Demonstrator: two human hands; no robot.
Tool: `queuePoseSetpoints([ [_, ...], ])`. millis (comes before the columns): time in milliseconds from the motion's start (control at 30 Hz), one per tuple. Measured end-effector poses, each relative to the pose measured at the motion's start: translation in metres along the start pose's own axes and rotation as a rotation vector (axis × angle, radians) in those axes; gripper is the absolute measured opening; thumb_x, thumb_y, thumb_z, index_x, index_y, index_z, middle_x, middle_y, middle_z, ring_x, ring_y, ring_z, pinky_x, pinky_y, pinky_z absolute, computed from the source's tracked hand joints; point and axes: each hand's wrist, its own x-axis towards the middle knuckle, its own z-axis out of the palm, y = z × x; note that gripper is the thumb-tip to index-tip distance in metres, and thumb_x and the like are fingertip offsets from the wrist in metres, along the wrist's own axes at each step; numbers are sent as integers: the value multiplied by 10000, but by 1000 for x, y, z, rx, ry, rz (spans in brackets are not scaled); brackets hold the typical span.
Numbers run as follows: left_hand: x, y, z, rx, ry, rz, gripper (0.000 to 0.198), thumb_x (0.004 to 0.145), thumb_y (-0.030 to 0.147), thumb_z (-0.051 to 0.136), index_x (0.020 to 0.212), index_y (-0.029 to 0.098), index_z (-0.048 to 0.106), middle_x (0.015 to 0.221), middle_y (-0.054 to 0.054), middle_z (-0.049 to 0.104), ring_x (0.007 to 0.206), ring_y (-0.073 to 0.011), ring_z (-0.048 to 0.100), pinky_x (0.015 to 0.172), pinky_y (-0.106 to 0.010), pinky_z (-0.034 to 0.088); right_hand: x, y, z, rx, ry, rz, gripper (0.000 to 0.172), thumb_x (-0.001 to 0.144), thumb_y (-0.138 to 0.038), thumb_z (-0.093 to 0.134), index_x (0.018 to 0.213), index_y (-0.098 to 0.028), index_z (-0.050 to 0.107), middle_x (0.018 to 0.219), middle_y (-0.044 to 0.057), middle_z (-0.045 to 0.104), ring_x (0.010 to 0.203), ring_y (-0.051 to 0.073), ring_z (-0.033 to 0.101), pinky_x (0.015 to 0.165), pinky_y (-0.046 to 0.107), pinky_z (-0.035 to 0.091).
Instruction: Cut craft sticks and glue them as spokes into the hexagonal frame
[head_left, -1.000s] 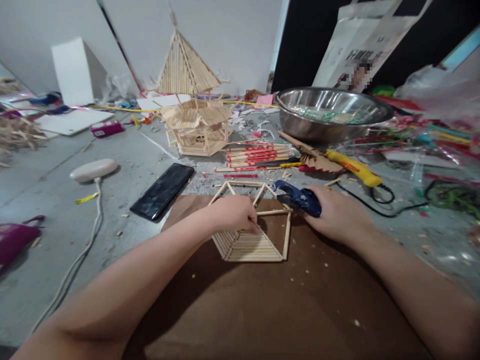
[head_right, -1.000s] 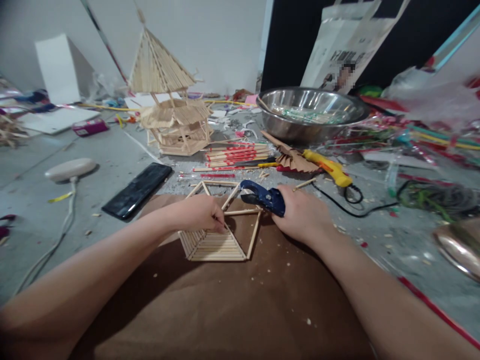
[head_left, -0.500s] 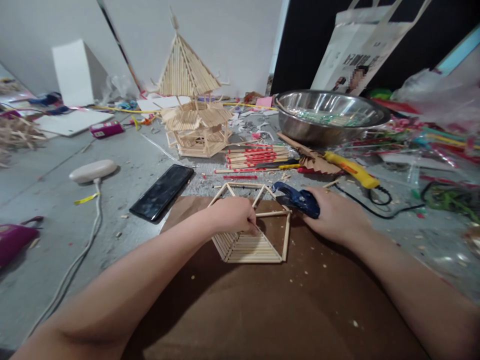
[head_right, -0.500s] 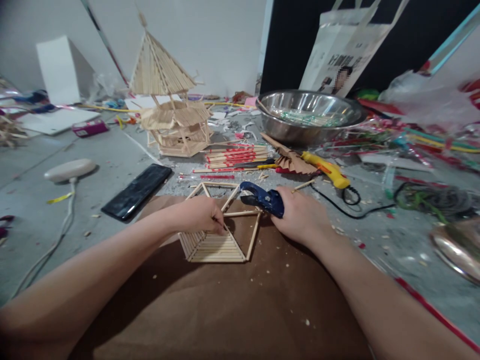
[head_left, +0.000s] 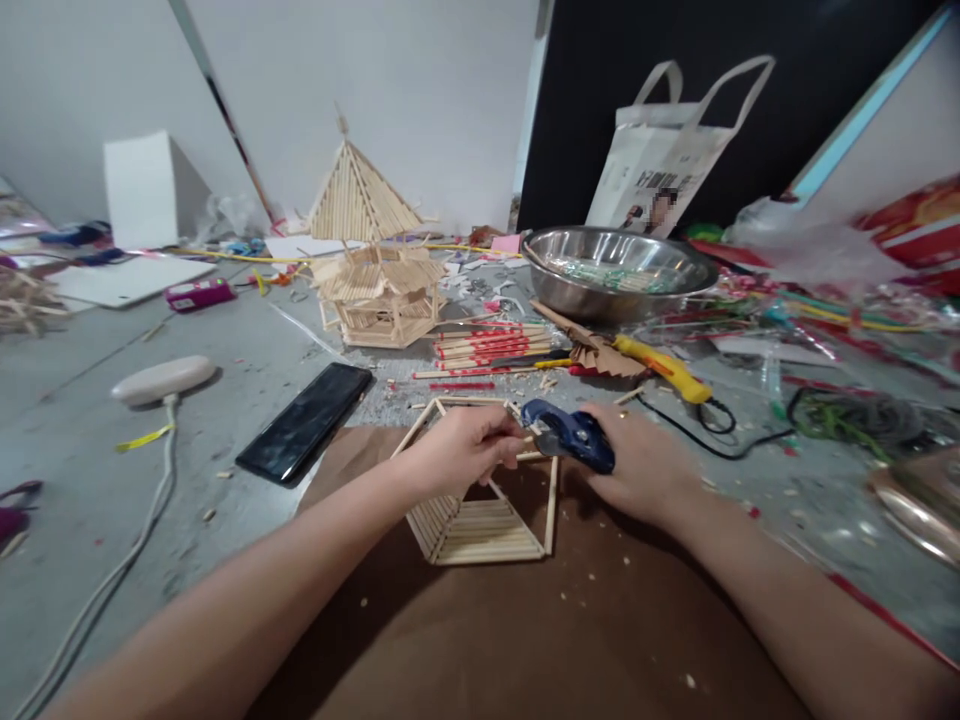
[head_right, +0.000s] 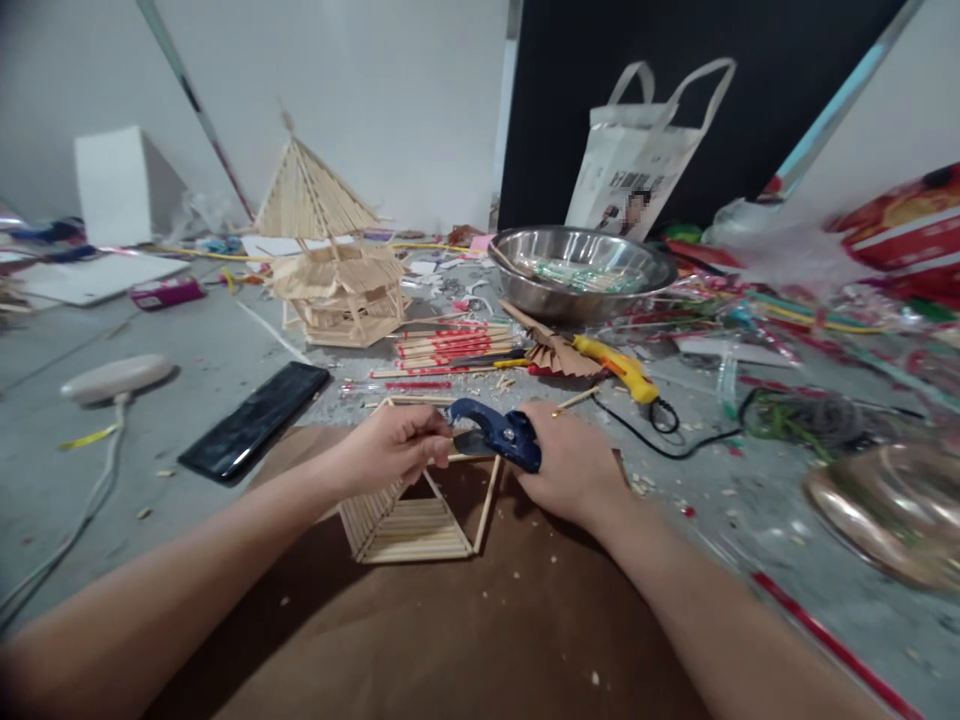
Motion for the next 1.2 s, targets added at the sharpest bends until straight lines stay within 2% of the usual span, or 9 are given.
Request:
queuePoseSetpoints([
  [167, -1, 1, 6, -129, 8, -5, 143, 759, 231, 422, 662, 133, 459, 527, 45, 505, 477, -43, 499, 478, -159, 384, -2, -8, -5, 69, -28, -36, 351, 644, -337, 489, 949, -165, 473, 867, 80, 567, 769, 211, 517, 645, 298, 366],
  [433, -2, -2, 12, -228, 71, 34, 77, 744, 159, 427, 734, 118, 492, 544, 44, 508, 491, -39, 509, 484, -150, 398, -5, -12, -7, 73, -47, -52, 336, 633, -316, 513, 941, -192, 468, 855, 53, 566, 751, 201, 519, 614, 279, 348],
  [933, -1, -10, 17, -220, 111, 129, 87, 742, 158, 413, 707, 130, 487, 552, 36, 492, 506, -52, 505, 476, -149, 402, -6, -14, -8, 34, -65, -36, 343, 644, -334, 507, 958, -201, 470, 845, 34, 590, 724, 199, 551, 582, 270, 329],
  [1200, 0, -8, 17, -216, 123, 119, 85, 726, 138, 413, 674, 128, 480, 539, 43, 475, 473, -46, 497, 442, -138, 393, -7, -14, -7, 32, -68, -31, 345, 647, -345, 504, 956, -196, 472, 847, 35, 595, 723, 204, 559, 578, 277, 336],
])
